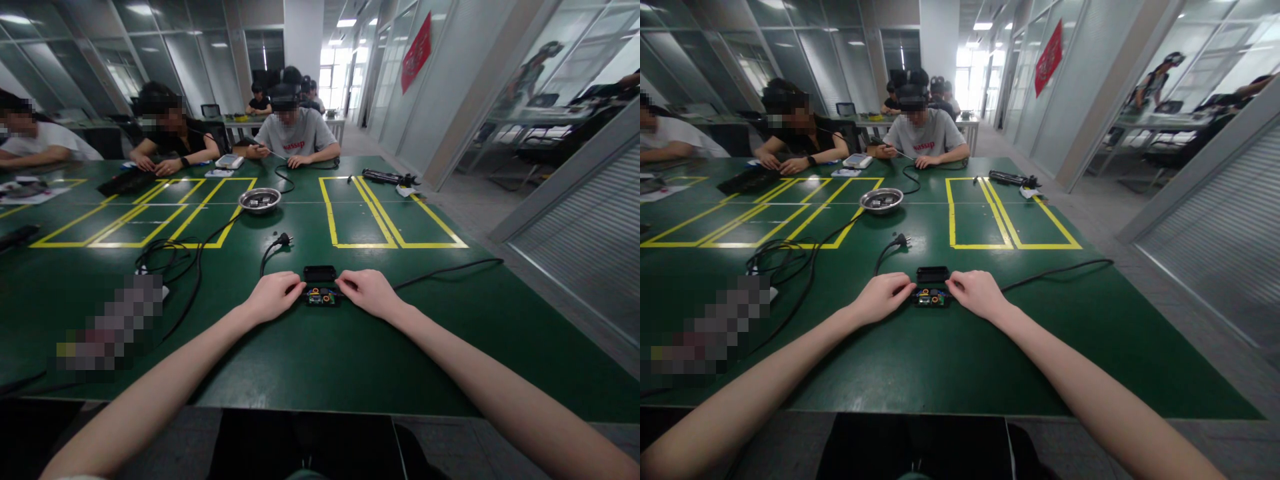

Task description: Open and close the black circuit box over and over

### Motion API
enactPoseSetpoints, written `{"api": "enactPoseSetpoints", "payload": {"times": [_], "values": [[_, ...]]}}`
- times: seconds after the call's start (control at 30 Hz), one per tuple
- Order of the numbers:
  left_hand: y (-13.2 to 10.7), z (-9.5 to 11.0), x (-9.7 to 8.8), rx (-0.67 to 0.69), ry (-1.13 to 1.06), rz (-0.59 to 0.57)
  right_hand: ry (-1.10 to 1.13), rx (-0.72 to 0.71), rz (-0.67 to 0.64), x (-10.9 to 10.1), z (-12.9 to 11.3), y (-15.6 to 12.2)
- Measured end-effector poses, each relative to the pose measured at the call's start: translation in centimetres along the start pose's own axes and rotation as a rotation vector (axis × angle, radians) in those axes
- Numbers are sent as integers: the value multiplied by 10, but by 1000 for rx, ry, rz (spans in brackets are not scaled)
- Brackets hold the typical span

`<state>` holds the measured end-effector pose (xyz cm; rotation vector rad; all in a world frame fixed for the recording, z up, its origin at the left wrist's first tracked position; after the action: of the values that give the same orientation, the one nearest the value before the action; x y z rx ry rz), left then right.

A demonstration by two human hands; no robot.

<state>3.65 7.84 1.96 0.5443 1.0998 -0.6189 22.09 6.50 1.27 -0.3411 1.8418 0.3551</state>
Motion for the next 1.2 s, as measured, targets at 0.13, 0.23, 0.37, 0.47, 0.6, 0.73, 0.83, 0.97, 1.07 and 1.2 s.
{"api": "enactPoseSetpoints", "payload": {"times": [0.13, 0.23, 0.37, 0.47, 0.6, 0.73, 0.83, 0.97, 1.07, 1.2], "values": [[1, -1, 0, -2, 9, -5, 0, 5, -2, -2, 1, 2], [1, -1, 1, -11, 8, -12, -20, -1, -37, -2, 1, 5], [2, -2, 1, -20, 5, -14, -57, -22, -76, -3, -1, 7], [3, -3, 2, -20, 2, -13, -78, -34, -80, -3, -2, 8], [5, -5, 5, -15, -18, -26, -103, -24, -94, -2, -4, 8], [7, -7, 6, -21, -18, -45, -142, -21, -95, 0, -4, 9], [7, -6, 6, -27, 2, -59, -170, -19, -81, 1, -3, 10], [5, -3, 6, -21, 33, -54, -121, -45, -37, -1, -2, 8], [3, 0, 1, 5, 41, -5, -19, -63, 75, -8, 0, 3], [0, -2, -8, 31, -20, 68, 113, -88, 298, -21, 6, -5]]}}
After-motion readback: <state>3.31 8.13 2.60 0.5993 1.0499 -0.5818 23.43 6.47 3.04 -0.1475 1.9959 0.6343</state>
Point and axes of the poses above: each hand's wrist, its own y-axis towards the middle knuckle, its own x-axis out of the palm, z = x × y, the point moved 8 cm from there along y, towards the middle knuckle, and after that the axes turned 9 degrees about -z, right-handed, at the moved point
